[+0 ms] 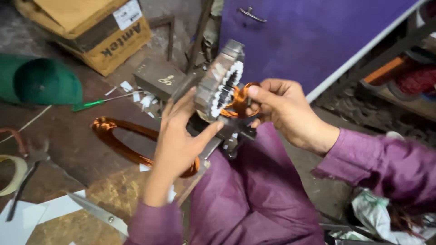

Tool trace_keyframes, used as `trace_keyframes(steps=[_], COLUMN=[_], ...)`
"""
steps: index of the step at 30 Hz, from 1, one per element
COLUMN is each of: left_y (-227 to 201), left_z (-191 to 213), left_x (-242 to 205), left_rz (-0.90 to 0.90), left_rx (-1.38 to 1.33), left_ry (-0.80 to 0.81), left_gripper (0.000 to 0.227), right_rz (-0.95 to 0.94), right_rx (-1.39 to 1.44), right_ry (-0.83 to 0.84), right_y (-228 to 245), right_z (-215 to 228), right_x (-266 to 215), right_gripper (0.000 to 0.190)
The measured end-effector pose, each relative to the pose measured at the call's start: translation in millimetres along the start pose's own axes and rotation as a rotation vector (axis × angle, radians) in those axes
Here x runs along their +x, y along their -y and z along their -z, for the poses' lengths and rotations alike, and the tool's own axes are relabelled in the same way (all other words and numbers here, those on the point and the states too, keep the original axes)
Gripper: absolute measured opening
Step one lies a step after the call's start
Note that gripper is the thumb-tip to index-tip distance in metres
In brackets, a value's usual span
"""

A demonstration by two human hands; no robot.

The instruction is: The person cuts small white insulating strips with scissors and places them between copper windings on a motor stator held in a vise. They repeatedly insert the strips and adjust the copper wire to separate and organize the coil layers.

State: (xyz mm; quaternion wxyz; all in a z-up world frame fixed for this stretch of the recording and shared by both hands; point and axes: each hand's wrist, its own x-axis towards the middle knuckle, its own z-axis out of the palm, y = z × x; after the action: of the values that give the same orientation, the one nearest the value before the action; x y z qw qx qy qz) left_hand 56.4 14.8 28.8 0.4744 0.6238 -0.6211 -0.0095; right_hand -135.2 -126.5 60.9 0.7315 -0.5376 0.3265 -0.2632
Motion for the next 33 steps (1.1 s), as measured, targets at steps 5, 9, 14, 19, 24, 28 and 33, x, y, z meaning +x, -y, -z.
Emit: trace_keyframes(steps=[5,9,14,19,24,28,33], left_y=[22,50,51,32,39,58,63], left_z=[51,22,11,29,20,7,2], left_x=[71,109,123,114,94,93,100], left_rz=[0.121,0.486,0.348,-0.217,-0.254,-0.372,-0.334], left_rx=[-0.309,-0.453,-0.250,0.037,-0.287,-0.340,-0.387], left_ry=[0.384,0.803,0.793,0.400,0.354,0.308,0.361], left_gripper=[0.048,0.036,0.021,0.028,0.030,0.029,0.025], right_rz=[0.268,0.393,0.359,0.379,0.500,0.828,0.871], right_rx=[-0.227,-0.706,-0.624,-0.365,-0.379,-1.058,-1.157], right_ry=[-0.172,-0.413,-0.400,-0.320,-0.356,-0.488,-0.491], right_y=[-14,-9,-3,-16,-29,-34,-28], right_z=[-28,-45,-46,-45,-44,-42,-45], right_x=[9,13,13,-2,-13,-18,-16], right_gripper=[0.043,0.055,0.048,0.043,0.033,0.025,0.008])
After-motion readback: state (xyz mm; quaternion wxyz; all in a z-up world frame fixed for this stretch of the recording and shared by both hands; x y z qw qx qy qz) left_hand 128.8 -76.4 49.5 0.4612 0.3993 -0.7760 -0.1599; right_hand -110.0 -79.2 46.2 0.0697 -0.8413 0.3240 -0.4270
